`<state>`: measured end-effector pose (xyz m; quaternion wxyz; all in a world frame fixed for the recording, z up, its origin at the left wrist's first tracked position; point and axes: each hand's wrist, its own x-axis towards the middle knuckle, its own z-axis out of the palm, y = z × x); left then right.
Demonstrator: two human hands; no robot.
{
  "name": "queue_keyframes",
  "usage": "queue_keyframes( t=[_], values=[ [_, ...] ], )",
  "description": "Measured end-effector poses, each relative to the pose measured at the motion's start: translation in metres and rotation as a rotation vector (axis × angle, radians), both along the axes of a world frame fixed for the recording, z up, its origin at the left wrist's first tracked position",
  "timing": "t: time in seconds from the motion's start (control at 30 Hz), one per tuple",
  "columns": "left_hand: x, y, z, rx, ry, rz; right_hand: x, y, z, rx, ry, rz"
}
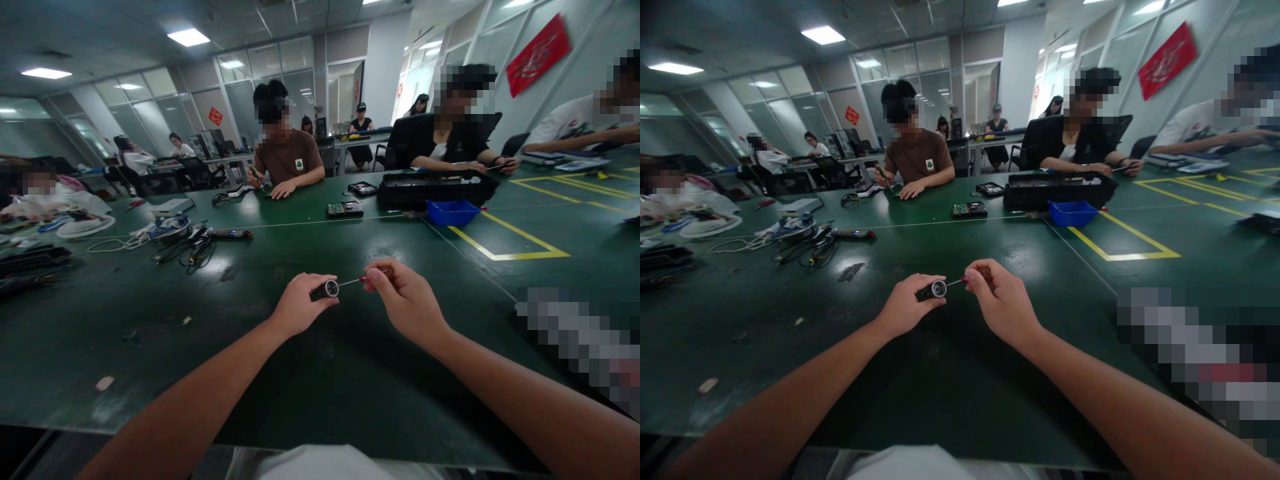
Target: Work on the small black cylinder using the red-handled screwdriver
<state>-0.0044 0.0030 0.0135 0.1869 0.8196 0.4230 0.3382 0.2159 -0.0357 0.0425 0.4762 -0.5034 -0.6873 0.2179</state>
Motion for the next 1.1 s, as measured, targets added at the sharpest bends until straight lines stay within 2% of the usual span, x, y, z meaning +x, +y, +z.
queue_keyframes(
  t=[0.23, 0.5, 0.7, 0.9, 1.1],
  values=[
    [-0.0010, -0.0002, -0.0022, 0.015, 0.004, -0.014, 0.0013, 0.0009, 0.0035, -0.011, -0.086, -0.051],
    [-0.0017, 0.0042, -0.0074, 0.031, -0.017, -0.020, 0.0032, -0.0042, 0.0075, 0.104, -0.241, 0.158],
    [-0.0008, 0.0016, -0.0051, 0.015, 0.008, -0.049, 0.0014, -0.0036, 0.0077, 0.074, -0.301, 0.047],
    [-0.0008, 0.0011, -0.0059, 0.000, -0.033, -0.071, 0.0031, -0.0031, 0.0070, 0.108, -0.282, 0.100],
    [0.0001, -0.0004, -0.0046, 0.008, -0.018, -0.076, 0.0034, -0.0005, 0.0060, 0.057, -0.298, 0.014]
  ],
)
